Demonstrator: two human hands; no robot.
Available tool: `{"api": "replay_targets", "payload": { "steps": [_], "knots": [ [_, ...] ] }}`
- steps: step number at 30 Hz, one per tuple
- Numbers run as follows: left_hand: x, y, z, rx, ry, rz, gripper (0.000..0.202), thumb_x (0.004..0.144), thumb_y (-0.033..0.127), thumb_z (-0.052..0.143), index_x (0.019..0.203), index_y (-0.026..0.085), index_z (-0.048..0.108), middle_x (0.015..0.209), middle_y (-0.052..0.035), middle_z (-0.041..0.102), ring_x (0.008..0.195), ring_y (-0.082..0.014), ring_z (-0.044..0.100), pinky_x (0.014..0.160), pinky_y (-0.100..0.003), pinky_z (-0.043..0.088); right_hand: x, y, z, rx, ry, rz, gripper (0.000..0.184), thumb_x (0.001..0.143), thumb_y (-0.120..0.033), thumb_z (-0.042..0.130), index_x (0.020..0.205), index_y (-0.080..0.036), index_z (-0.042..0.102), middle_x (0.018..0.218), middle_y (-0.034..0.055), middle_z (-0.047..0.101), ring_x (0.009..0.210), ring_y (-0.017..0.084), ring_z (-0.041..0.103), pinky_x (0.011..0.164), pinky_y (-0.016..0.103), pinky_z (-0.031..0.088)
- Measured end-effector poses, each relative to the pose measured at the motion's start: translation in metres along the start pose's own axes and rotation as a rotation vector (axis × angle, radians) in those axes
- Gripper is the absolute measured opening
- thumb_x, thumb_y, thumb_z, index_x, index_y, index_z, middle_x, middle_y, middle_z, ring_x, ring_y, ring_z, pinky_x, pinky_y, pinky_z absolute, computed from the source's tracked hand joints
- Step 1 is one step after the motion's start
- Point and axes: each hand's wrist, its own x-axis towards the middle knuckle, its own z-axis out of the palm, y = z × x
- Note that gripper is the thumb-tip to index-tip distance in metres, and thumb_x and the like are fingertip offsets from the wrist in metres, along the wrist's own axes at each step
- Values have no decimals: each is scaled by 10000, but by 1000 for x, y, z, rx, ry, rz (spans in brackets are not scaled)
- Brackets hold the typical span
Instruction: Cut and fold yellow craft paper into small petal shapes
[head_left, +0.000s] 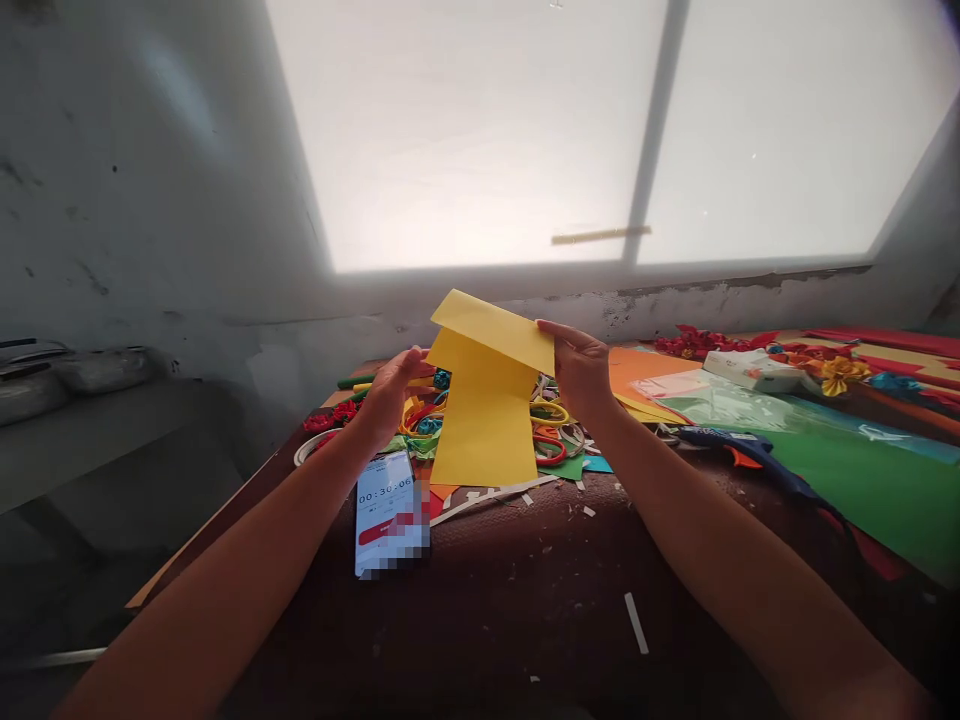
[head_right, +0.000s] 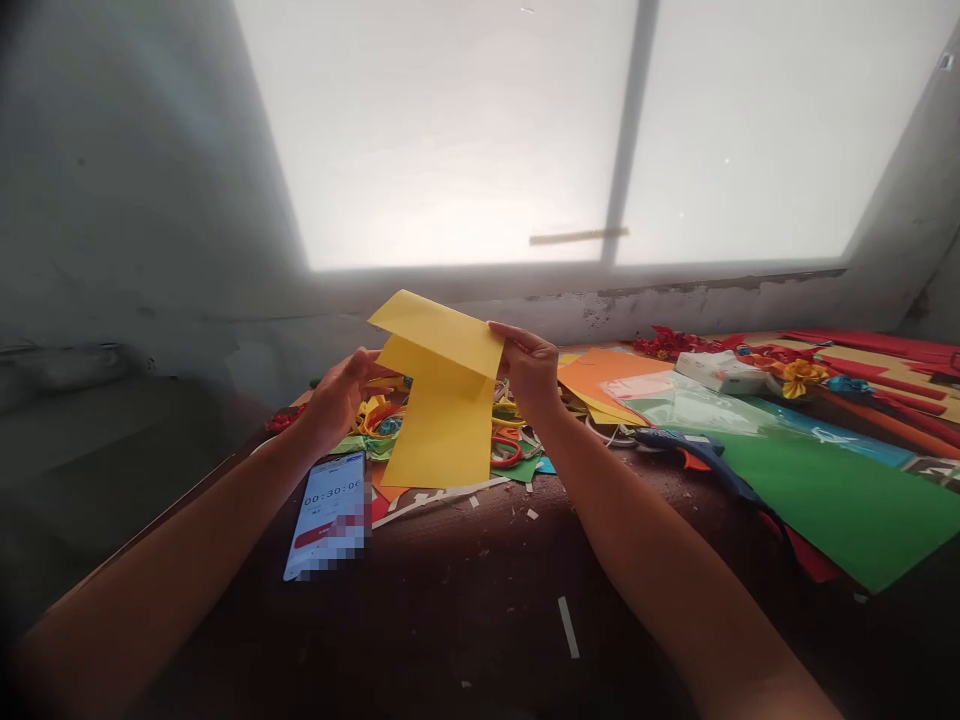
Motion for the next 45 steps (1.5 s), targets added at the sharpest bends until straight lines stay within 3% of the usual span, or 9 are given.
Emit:
{"api": "replay_targets", "payload": {
  "steps": [4, 7, 12, 15, 17, 19, 23, 36, 45],
  "knots": [
    [-8, 9, 0, -326, -267, -116, 801, 705, 810, 690, 1174, 161, 670, 1073, -151, 777, 1048, -325, 730, 856, -418, 590, -15, -4, 5, -107, -36, -128, 203, 770, -303, 669, 886, -238, 823, 799, 5, 744, 693, 167, 676, 621, 308, 582],
    [-13, 11, 5, -362, -321, -95, 737, 702, 686, 801, 1197, 156, 673, 1152, -167, 767, 1093, -333, 727, 876, -413, 597, -23, -4, 6, -225, -162, -242, 249, 826, -254, 604, 922, -256, 834, 895, 16, 748, 756, 167, 684, 668, 309, 600],
    [-13, 11, 16, -333, -121, -55, 572, 693, 379, 912, 1146, 122, 674, 1208, -159, 744, 1158, -313, 696, 963, -422, 586, -26, 4, 6, -357, -347, -285, 232, 835, -236, 601, 900, -244, 824, 931, 38, 741, 716, 155, 679, 671, 304, 574],
    [-8, 9, 12, -292, 73, 6, 537, 663, 355, 920, 1091, 133, 684, 1147, -125, 759, 1148, -294, 686, 937, -409, 601, -29, 1, 7, -357, -474, -226, 160, 843, -265, 631, 893, -218, 776, 912, 43, 743, 774, 179, 722, 750, 323, 580],
    [-7, 9, 8, -221, 121, 47, 517, 623, 362, 936, 1022, 132, 704, 1071, -107, 774, 1089, -293, 702, 887, -394, 614, -32, -6, 10, -283, -420, -186, 146, 871, -344, 660, 952, -228, 697, 891, 33, 750, 834, 194, 737, 832, 346, 581],
    [-11, 14, 9, -116, 82, 72, 479, 600, 370, 944, 954, 128, 731, 997, -93, 784, 988, -287, 726, 819, -371, 620, -36, -13, 15, -163, -365, -116, 288, 856, -447, 717, 1037, -252, 606, 908, 25, 763, 863, 196, 737, 855, 349, 579],
    [-24, 33, 25, 98, -136, 70, 388, 646, 415, 914, 885, 140, 779, 860, -75, 789, 790, -262, 740, 704, -344, 611, -41, -20, 25, 13, -492, 177, 597, 674, -526, 879, 1127, -253, 602, 925, 35, 783, 803, 221, 746, 733, 332, 596],
    [-33, 42, 38, -20, -221, 4, 407, 664, 452, 910, 916, 151, 806, 941, -96, 804, 819, -273, 757, 759, -385, 619, -40, -19, 25, 81, -434, 220, 442, 598, -488, 932, 888, -199, 765, 905, 59, 795, 770, 229, 725, 722, 365, 604],
    [-38, 25, 43, -127, -82, 28, 377, 682, 481, 893, 817, 153, 764, 829, -76, 797, 734, -220, 741, 668, -302, 586, -39, -22, 23, 107, -400, 220, 355, 630, -394, 936, 873, -197, 768, 849, 35, 780, 720, 202, 708, 709, 350, 606]
  ]
}}
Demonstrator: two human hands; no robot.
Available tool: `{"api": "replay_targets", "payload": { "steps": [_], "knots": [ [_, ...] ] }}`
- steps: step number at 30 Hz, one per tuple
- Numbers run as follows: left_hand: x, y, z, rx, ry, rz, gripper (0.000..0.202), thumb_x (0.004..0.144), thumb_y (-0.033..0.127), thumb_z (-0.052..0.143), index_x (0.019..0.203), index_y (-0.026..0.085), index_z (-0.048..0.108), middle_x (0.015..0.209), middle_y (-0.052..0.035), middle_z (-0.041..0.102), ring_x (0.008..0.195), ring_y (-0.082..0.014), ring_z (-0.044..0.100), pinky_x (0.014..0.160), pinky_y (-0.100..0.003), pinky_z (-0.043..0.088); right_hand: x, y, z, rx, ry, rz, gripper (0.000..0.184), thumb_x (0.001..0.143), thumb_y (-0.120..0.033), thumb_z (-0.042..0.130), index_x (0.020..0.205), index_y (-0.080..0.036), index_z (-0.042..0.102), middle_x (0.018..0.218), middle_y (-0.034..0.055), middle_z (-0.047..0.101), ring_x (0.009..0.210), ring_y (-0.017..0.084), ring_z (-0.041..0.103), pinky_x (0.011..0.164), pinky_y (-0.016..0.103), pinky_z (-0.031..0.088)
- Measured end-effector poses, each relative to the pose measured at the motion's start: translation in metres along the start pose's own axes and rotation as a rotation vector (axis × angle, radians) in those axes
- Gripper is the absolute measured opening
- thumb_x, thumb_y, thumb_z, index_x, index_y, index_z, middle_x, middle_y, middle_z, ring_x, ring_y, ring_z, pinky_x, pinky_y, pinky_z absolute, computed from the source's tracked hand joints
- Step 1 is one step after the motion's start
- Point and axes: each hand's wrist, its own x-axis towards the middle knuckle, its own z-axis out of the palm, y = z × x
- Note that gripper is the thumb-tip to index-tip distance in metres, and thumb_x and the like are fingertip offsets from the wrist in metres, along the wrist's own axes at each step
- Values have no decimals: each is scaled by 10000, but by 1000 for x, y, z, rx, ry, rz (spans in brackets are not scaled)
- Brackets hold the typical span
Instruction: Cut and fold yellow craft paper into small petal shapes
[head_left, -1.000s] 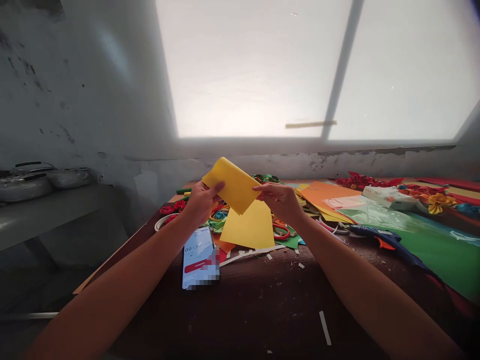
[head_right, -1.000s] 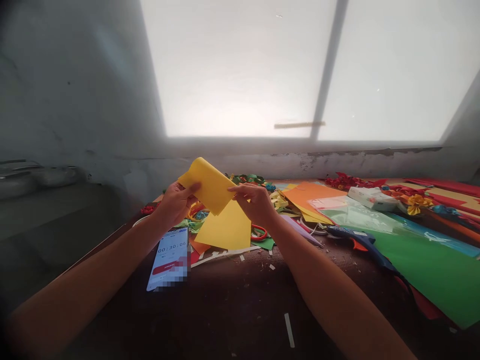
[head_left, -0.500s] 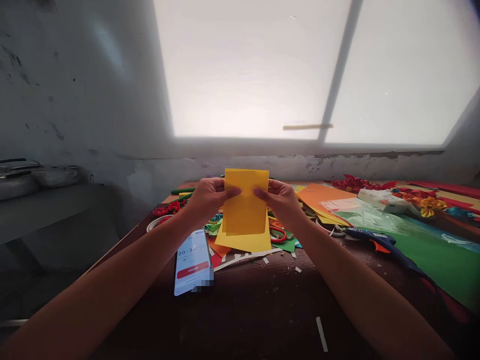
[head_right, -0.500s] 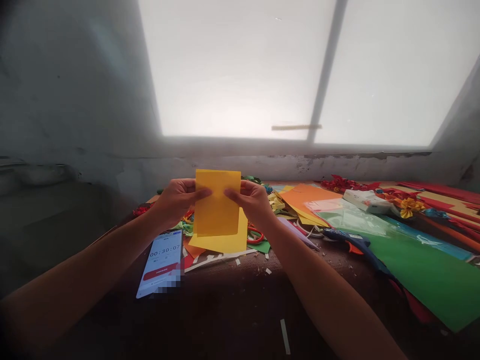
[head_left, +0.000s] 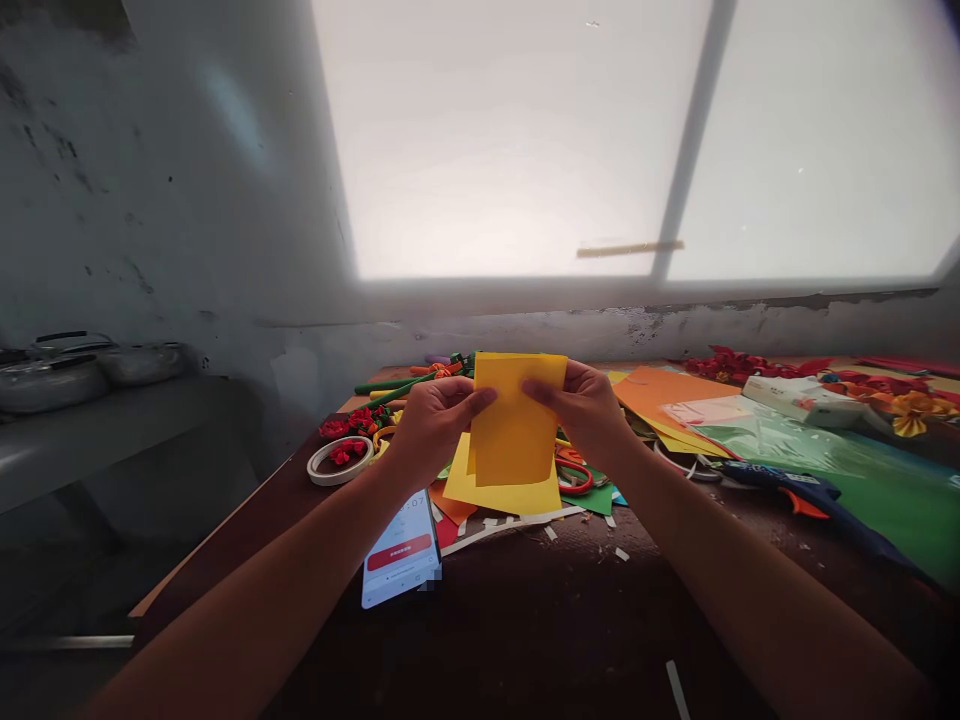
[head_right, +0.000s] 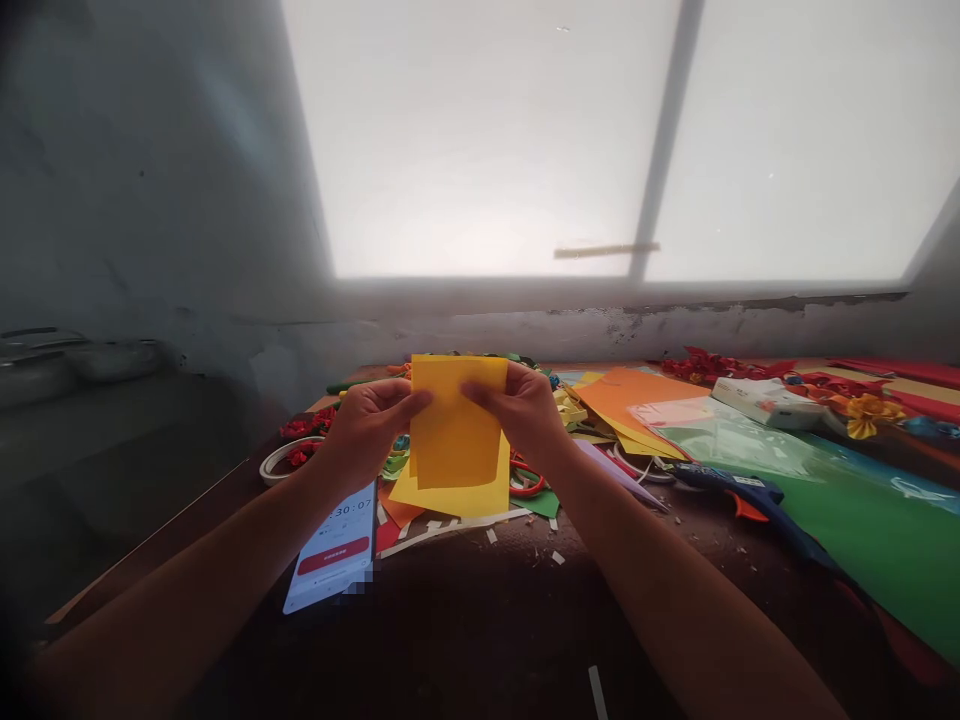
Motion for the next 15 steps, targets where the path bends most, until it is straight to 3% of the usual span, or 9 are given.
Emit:
{"api": "replay_targets", "payload": {
  "steps": [5, 15],
  "knots": [
    [-4, -4, 5, -5, 23, 54, 419, 604, 424, 946, 881, 175, 755, 891, -71, 809, 866, -282, 765, 818, -411, 619, -2, -2, 1, -6, 8, 9, 354, 625, -389, 940, 872, -209, 762, 857, 35, 782, 733, 209, 710, 687, 346, 608],
    [-6, -7, 5, -3, 68, -32, 390, 613, 466, 931, 753, 143, 765, 749, -52, 758, 674, -161, 680, 630, -263, 546, -3, -3, 4, 2, 37, 9, 383, 551, -363, 974, 823, -196, 762, 812, 26, 775, 691, 202, 707, 637, 321, 611]
  ]
}}
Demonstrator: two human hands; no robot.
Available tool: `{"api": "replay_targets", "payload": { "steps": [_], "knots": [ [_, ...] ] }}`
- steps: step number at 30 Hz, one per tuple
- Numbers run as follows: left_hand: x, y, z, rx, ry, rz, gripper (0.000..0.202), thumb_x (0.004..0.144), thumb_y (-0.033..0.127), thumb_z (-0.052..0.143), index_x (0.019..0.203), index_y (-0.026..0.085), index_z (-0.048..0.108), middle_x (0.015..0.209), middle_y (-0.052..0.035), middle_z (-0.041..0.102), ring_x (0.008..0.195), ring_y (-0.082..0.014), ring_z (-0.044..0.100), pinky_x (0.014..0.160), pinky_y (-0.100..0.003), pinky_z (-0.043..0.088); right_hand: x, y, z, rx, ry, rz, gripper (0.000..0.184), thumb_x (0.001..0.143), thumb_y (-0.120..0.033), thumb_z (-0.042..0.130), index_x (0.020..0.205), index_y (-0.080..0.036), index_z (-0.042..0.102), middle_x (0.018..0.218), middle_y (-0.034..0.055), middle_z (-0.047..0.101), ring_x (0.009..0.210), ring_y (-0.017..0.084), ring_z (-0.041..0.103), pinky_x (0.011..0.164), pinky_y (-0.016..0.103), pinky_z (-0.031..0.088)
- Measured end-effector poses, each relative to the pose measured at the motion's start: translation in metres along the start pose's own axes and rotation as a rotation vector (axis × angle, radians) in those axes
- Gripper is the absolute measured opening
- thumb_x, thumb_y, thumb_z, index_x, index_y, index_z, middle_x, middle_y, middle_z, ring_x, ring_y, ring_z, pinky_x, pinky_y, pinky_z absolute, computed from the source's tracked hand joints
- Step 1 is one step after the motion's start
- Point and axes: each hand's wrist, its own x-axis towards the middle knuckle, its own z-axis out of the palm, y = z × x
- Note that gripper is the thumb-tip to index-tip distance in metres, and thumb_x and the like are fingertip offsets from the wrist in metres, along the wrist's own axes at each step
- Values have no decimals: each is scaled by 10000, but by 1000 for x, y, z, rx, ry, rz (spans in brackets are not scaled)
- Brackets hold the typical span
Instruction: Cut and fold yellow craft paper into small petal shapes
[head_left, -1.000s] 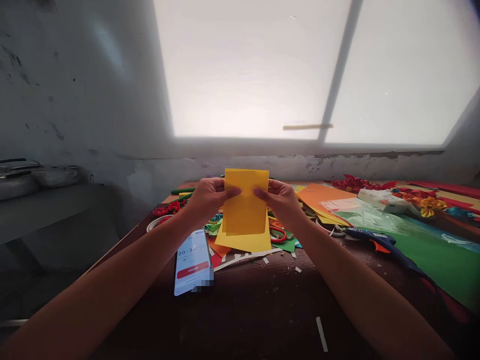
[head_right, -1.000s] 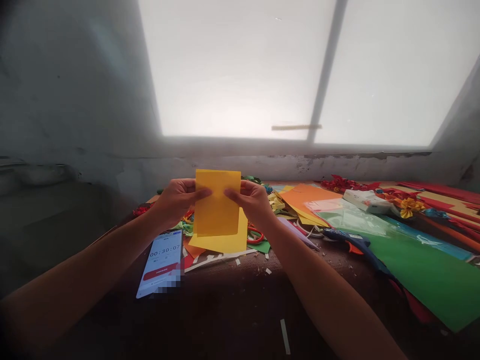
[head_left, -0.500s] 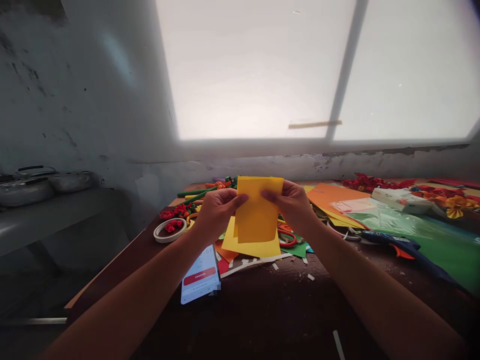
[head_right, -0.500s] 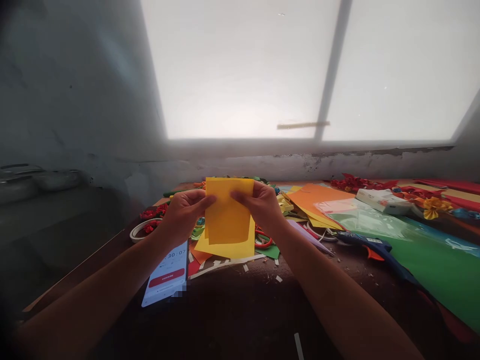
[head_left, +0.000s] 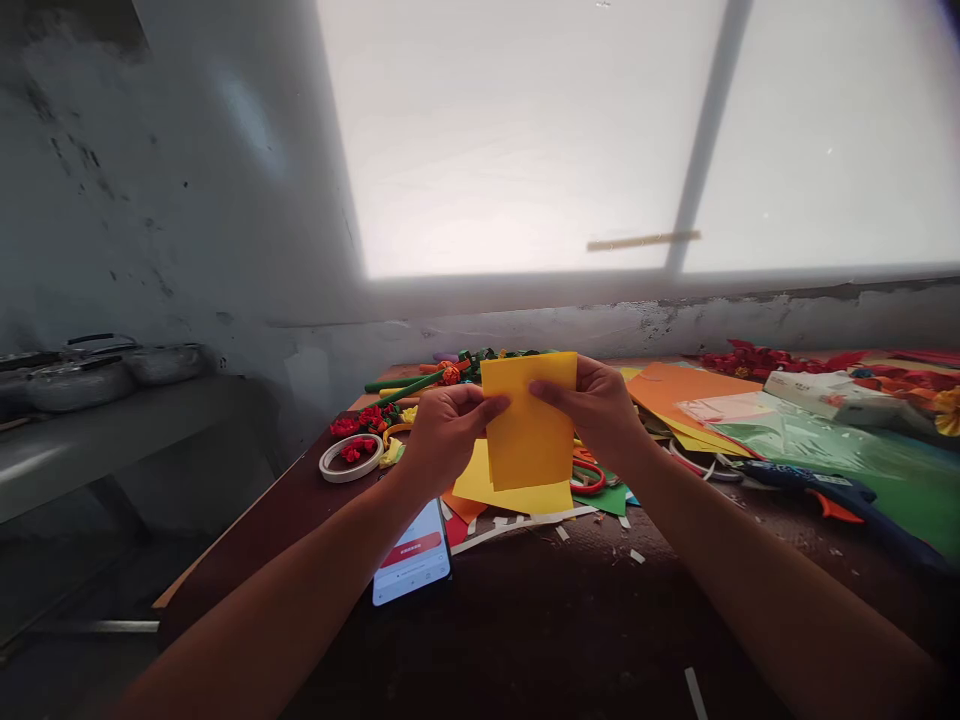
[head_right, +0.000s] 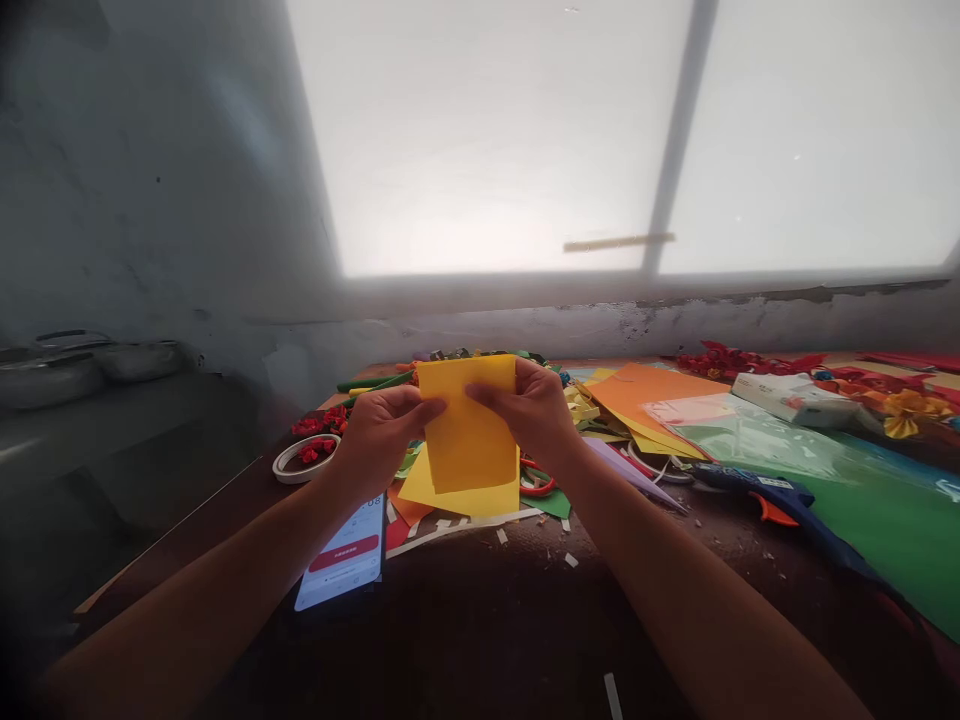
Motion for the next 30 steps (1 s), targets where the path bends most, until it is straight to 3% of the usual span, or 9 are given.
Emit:
{"api": "replay_targets", "payload": {
  "steps": [8, 30],
  "knots": [
    [-2, 1, 1, 36, 18, -21, 409, 611, 490, 922, 708, 130, 754, 712, -56, 738, 675, -171, 681, 660, -281, 557, -1, -1, 2, -2, 18, 26, 428, 481, -360, 989, 806, -203, 759, 798, 27, 774, 700, 224, 713, 656, 347, 617],
    [-3, 4, 5, 10, 35, -45, 407, 555, 448, 958, 727, 131, 768, 732, -59, 758, 684, -172, 690, 652, -274, 555, -1, -1, 2, 4, 39, 36, 417, 476, -349, 987, 789, -190, 762, 776, 26, 757, 681, 213, 696, 647, 342, 613]
  ]
}}
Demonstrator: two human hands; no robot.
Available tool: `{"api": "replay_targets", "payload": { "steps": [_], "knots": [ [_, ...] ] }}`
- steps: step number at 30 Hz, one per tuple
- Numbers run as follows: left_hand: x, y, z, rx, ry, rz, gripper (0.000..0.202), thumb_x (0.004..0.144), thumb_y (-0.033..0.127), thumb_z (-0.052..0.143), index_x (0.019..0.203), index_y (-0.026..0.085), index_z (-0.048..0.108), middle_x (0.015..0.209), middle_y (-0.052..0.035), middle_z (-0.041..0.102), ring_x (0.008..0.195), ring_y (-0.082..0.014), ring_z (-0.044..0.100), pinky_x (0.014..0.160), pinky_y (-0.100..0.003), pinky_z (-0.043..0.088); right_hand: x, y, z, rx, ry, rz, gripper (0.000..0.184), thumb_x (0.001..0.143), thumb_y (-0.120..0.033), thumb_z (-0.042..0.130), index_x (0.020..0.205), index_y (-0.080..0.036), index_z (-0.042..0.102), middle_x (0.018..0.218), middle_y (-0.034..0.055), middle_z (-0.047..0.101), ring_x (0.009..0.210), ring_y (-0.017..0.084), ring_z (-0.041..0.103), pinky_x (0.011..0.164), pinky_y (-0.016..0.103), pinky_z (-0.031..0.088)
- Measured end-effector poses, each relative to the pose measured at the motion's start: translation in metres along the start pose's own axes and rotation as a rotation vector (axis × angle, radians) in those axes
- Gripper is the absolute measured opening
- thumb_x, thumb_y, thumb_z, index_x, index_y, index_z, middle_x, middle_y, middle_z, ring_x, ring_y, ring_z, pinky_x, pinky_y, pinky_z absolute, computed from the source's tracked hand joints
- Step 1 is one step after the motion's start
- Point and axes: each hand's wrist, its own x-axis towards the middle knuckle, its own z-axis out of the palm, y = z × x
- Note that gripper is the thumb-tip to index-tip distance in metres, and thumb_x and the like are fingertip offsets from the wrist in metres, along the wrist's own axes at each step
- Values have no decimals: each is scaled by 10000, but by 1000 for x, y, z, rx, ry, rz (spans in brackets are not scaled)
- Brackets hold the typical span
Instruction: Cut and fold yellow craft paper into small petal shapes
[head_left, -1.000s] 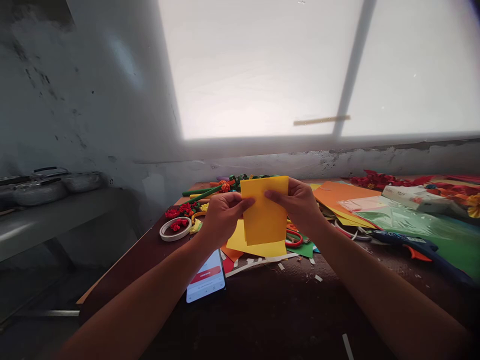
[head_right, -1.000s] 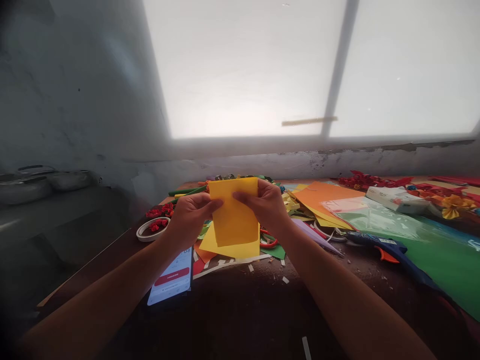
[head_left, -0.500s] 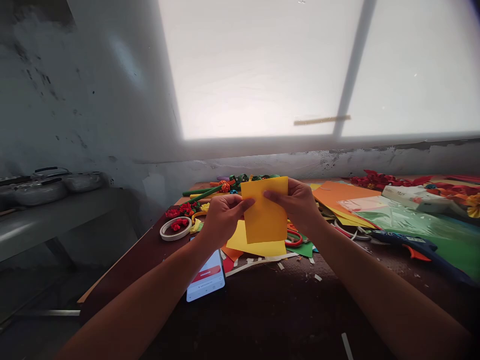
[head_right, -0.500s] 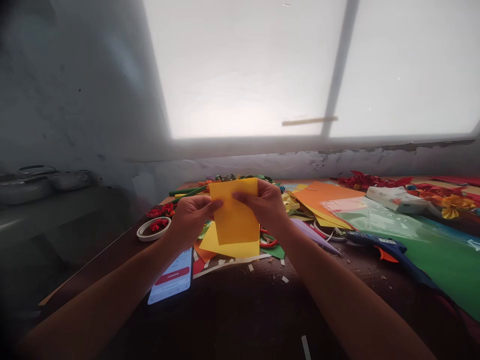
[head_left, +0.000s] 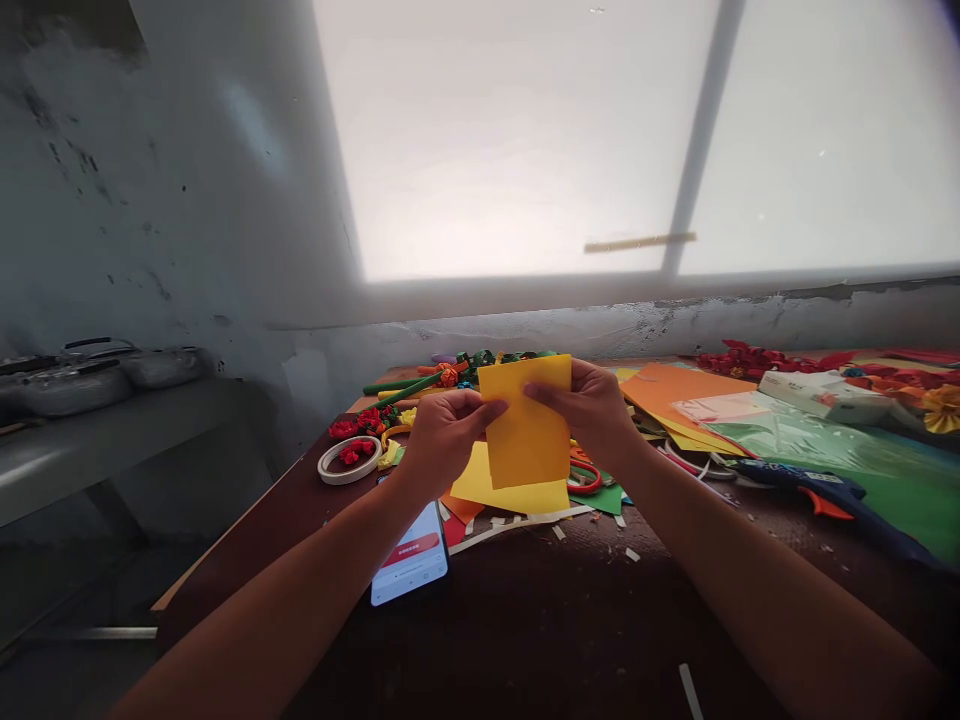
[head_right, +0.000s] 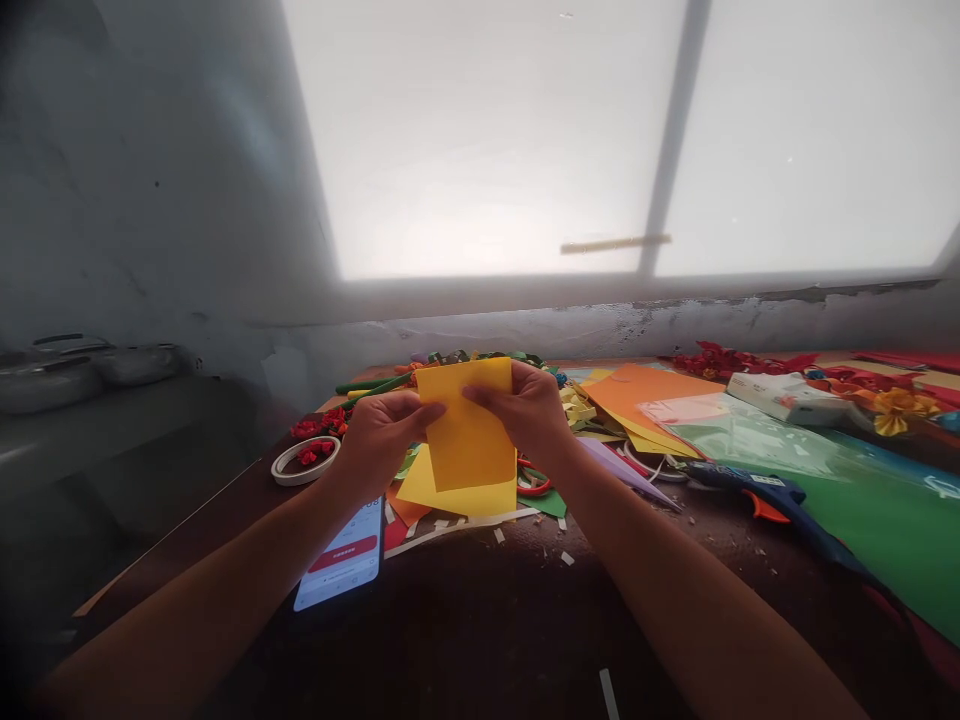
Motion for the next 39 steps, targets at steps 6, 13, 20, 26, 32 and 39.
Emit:
{"api": "replay_targets", "payload": {
  "steps": [6, 13, 20, 26, 32, 39],
  "knots": [
    [-2, -1, 0, 12, -6, 13, 394, 584, 453, 946, 722, 136, 758, 723, -51, 747, 676, -169, 688, 649, -273, 549, 1, 1, -1, -9, -3, -2, 411, 497, -351, 984, 804, -187, 766, 781, 27, 758, 686, 213, 699, 643, 335, 606],
    [-2, 0, 1, -37, -29, 33, 369, 616, 447, 933, 722, 143, 751, 707, -37, 736, 668, -159, 678, 667, -275, 566, 0, 0, 0, 19, 19, 27, 440, 471, -367, 998, 803, -179, 780, 770, 27, 766, 662, 202, 694, 635, 329, 599],
    [7, -5, -13, 35, 11, 61, 398, 693, 530, 861, 726, 159, 721, 777, -52, 743, 732, -188, 692, 704, -307, 564, 11, 1, -12, 50, 122, -5, 375, 528, -447, 971, 729, -182, 797, 740, 41, 765, 659, 167, 673, 678, 319, 581],
    [10, 40, -6, 761, 63, 472, 549, 717, 464, 847, 1178, 182, 753, 1239, -137, 718, 1139, -329, 638, 926, -430, 526, 9, -1, -9, -154, 118, -136, 353, 558, -486, 937, 686, -190, 794, 681, 42, 748, 613, 180, 643, 615, 329, 541],
    [23, 63, 26, 736, -191, 393, 262, 802, 423, 747, 775, 176, 827, 773, -91, 756, 707, -223, 649, 640, -329, 489, 6, 5, -8, -223, 2, -206, 289, 643, -469, 891, 717, -198, 819, 675, 23, 737, 629, 181, 638, 613, 302, 517],
    [60, 66, -3, 568, 65, 175, 361, 678, 501, 825, 731, 148, 769, 631, -71, 687, 509, -179, 574, 495, -302, 440, 19, 9, -19, -220, -83, 65, 314, 564, -424, 928, 684, -156, 817, 642, 42, 733, 532, 144, 600, 490, 247, 437]
  ]
}}
